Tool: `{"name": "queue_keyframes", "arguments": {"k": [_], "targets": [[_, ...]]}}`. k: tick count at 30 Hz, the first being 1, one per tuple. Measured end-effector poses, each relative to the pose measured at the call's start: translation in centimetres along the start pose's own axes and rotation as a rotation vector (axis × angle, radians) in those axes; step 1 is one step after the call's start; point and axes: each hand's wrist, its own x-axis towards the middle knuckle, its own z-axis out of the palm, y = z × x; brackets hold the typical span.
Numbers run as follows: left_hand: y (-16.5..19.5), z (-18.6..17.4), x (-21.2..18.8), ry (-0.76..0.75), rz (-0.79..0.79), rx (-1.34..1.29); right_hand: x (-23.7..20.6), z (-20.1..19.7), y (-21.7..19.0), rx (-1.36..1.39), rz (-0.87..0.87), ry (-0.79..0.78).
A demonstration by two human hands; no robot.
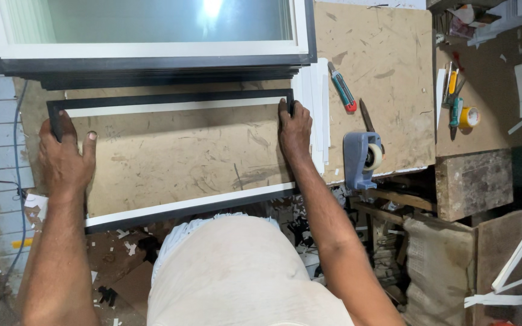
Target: The person assembles a picture frame by placing white plastic strips along the inner edges of a black frame. They measure, cut, and fit the strips using scissors, then stack the completed frame with others.
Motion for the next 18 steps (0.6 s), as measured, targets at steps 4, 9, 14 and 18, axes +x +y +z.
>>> {"name": "queue_keyframes", "arguments": {"k": [4, 9, 14, 18], "targets": [[0.4, 0.1, -0.1, 0.027, 0.023, 0.021, 0.0, -0.3, -0.1, 0.023, 0.02, 0.005], [1.1, -0.4, -0.3, -0.033, -0.041, 0.036, 0.0, -0.8, -0.4, 0.011, 0.023, 0.033], [1.5, -0.1, -0.3, -0.041, -0.053, 0.046, -0.2, -1.0, 0.4, 0.01, 0.087, 0.033], [0.5, 0.6, -0.5, -0.042, -0.07, 0.044, -2.2, -1.1, 2.8, 0.051, 0.339, 0.109]]}}
